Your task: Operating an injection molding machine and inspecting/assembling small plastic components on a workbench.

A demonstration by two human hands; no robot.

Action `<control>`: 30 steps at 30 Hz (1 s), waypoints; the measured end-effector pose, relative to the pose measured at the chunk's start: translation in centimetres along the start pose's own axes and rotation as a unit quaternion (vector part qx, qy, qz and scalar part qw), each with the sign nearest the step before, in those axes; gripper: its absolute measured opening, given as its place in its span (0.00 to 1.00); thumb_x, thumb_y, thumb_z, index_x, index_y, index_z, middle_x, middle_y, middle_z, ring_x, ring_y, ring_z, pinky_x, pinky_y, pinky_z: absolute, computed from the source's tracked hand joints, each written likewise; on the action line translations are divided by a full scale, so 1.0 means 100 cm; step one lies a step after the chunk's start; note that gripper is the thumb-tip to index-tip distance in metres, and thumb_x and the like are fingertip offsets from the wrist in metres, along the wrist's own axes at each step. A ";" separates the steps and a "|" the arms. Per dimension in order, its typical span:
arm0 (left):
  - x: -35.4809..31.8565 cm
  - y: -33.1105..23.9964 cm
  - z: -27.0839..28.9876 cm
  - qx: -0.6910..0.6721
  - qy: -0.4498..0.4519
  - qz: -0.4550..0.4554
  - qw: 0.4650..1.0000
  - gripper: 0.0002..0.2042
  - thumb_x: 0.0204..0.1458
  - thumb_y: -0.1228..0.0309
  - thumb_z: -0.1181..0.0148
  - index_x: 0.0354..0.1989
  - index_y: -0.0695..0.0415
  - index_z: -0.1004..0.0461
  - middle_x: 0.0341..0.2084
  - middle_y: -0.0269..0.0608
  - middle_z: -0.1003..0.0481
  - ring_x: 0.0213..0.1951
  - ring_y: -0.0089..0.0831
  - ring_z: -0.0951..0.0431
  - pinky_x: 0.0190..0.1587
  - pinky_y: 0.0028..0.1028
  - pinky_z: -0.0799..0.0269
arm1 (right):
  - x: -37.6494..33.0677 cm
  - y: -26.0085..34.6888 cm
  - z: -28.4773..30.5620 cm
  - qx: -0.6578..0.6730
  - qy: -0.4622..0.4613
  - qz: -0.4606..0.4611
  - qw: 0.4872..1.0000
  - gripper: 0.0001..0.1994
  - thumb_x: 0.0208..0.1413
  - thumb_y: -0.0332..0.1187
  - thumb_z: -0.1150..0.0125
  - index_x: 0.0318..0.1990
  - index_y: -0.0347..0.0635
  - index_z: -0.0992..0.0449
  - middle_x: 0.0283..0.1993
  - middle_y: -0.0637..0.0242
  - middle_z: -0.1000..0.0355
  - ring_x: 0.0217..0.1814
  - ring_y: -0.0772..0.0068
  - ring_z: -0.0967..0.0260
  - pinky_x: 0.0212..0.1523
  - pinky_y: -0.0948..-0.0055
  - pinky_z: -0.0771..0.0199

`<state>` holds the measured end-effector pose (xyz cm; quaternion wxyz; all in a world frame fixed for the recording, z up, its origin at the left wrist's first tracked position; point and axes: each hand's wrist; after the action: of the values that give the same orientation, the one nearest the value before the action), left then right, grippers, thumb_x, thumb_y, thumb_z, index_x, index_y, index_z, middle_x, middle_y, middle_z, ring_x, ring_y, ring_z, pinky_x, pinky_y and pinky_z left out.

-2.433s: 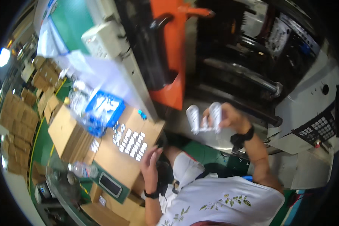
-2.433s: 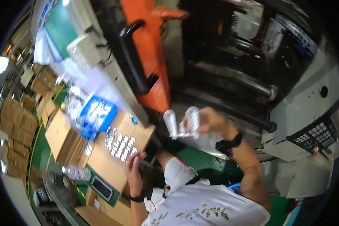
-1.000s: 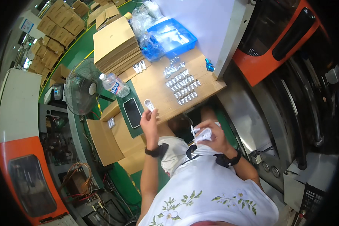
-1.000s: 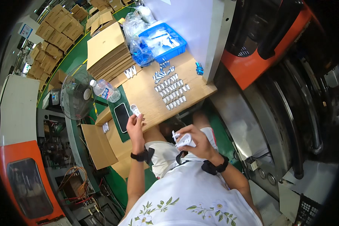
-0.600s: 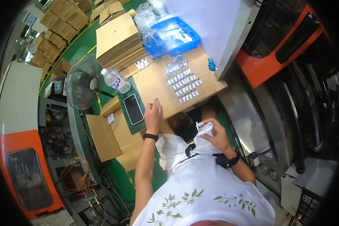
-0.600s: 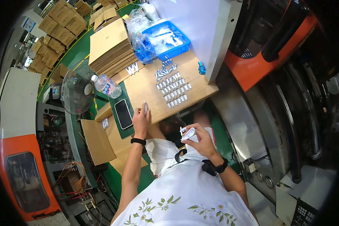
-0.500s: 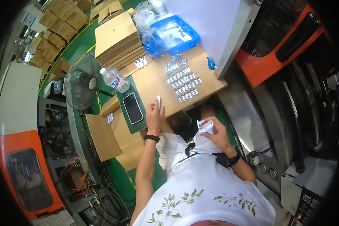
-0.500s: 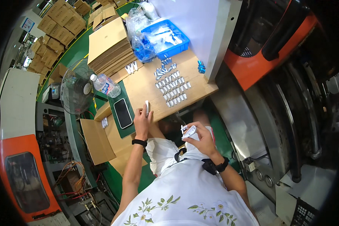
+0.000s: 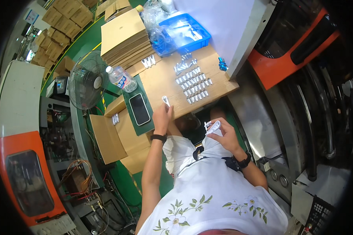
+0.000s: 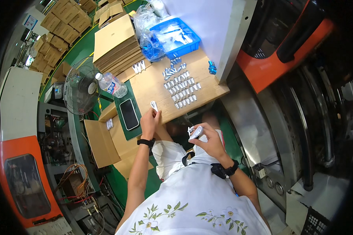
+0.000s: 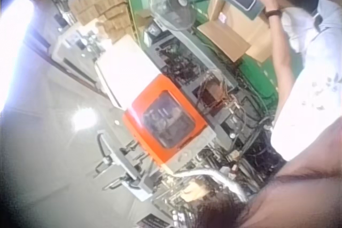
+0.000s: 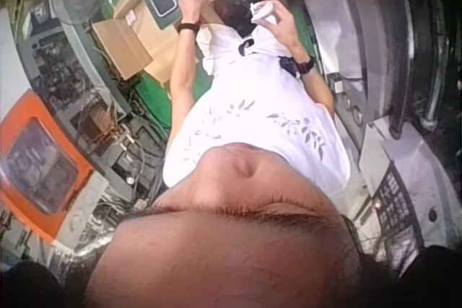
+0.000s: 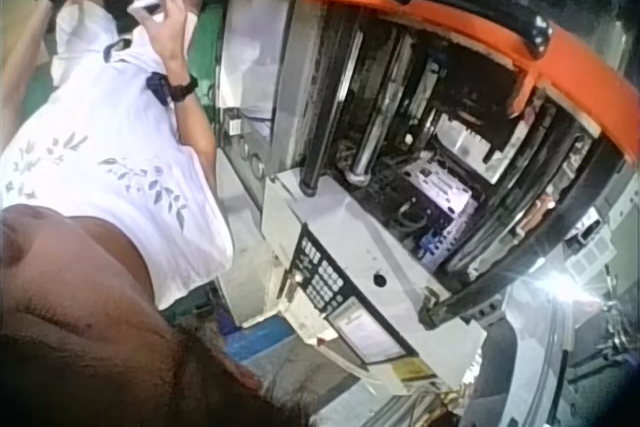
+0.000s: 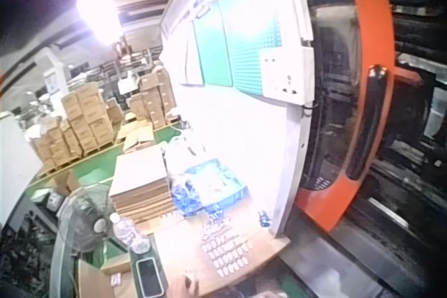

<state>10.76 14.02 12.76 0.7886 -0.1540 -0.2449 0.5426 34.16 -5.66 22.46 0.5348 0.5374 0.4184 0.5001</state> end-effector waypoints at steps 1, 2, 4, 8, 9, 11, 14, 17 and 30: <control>0.002 0.001 -0.001 0.003 -0.015 0.017 1.000 0.14 0.51 0.61 0.33 0.27 0.58 0.27 0.20 0.45 0.24 0.25 0.46 0.24 0.31 0.40 0.30 | 0.000 -0.001 0.000 0.000 -0.002 0.000 1.000 0.16 0.47 0.23 0.27 0.45 0.35 0.22 0.49 0.66 0.29 0.48 0.74 0.27 0.51 0.76 0.30; 0.005 0.001 -0.001 0.005 -0.012 0.048 0.999 0.14 0.51 0.61 0.32 0.25 0.58 0.27 0.19 0.45 0.25 0.24 0.46 0.24 0.32 0.39 0.31 | 0.001 -0.001 -0.001 -0.011 -0.009 0.000 1.000 0.16 0.47 0.24 0.27 0.45 0.35 0.21 0.47 0.66 0.29 0.47 0.74 0.27 0.50 0.77 0.29; 0.008 -0.001 0.004 0.015 -0.040 0.019 0.999 0.14 0.51 0.61 0.32 0.25 0.58 0.27 0.19 0.45 0.24 0.24 0.46 0.24 0.33 0.38 0.32 | 0.004 -0.001 -0.002 -0.022 -0.019 0.002 1.000 0.15 0.47 0.26 0.26 0.44 0.36 0.21 0.46 0.67 0.28 0.47 0.74 0.27 0.49 0.77 0.29; -0.009 -0.029 0.031 -0.018 -0.058 0.024 0.998 0.13 0.50 0.62 0.31 0.28 0.59 0.25 0.24 0.44 0.22 0.28 0.42 0.23 0.34 0.36 0.34 | 0.011 0.000 -0.006 -0.020 -0.038 -0.049 0.998 0.13 0.48 0.29 0.25 0.40 0.35 0.20 0.42 0.67 0.28 0.43 0.77 0.26 0.42 0.78 0.26; -0.019 -0.041 0.038 -0.095 -0.055 0.045 0.993 0.12 0.49 0.64 0.31 0.31 0.59 0.24 0.26 0.44 0.22 0.29 0.40 0.23 0.34 0.36 0.32 | 0.013 0.000 -0.007 -0.003 -0.044 -0.058 0.997 0.13 0.48 0.30 0.25 0.39 0.35 0.19 0.41 0.67 0.29 0.41 0.77 0.26 0.40 0.78 0.26; -0.047 -0.071 0.050 -0.214 0.027 0.002 0.976 0.16 0.46 0.66 0.28 0.41 0.60 0.23 0.31 0.45 0.22 0.34 0.38 0.22 0.37 0.35 0.28 | 0.020 -0.002 -0.011 -0.062 -0.050 -0.072 0.994 0.13 0.48 0.31 0.25 0.39 0.35 0.19 0.41 0.66 0.29 0.39 0.77 0.26 0.39 0.78 0.25; -0.070 -0.105 0.059 -0.275 0.111 -0.122 0.947 0.31 0.39 0.65 0.23 0.53 0.59 0.26 0.36 0.45 0.22 0.38 0.39 0.21 0.42 0.33 0.25 | 0.030 -0.008 -0.020 -0.103 -0.040 -0.080 0.991 0.14 0.49 0.33 0.26 0.39 0.34 0.19 0.40 0.65 0.28 0.36 0.75 0.25 0.38 0.77 0.24; -0.075 -0.122 0.057 -0.230 0.088 -0.112 0.963 0.26 0.41 0.68 0.24 0.51 0.59 0.24 0.32 0.45 0.22 0.32 0.35 0.21 0.36 0.30 0.24 | 0.034 -0.010 -0.028 -0.096 -0.022 -0.065 0.993 0.14 0.49 0.34 0.27 0.38 0.32 0.20 0.39 0.60 0.26 0.34 0.71 0.23 0.36 0.74 0.23; -0.071 -0.120 0.037 -0.531 0.145 0.236 0.801 0.07 0.57 0.74 0.37 0.39 0.65 0.19 0.30 0.29 0.24 0.32 0.18 0.30 0.36 0.19 0.35 | 0.016 0.006 -0.019 -0.226 -0.098 0.211 0.946 0.08 0.48 0.21 0.33 0.38 0.36 0.20 0.37 0.62 0.23 0.37 0.62 0.22 0.35 0.70 0.22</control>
<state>16.00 2.96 20.39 0.4573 -0.6783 -0.3335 0.4685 32.46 -3.79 23.09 0.5629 0.5248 0.1171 0.6277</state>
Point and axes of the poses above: each hand's wrist, its own x-axis towards the middle knuckle, its own z-axis out of the back of the hand, y = z × x
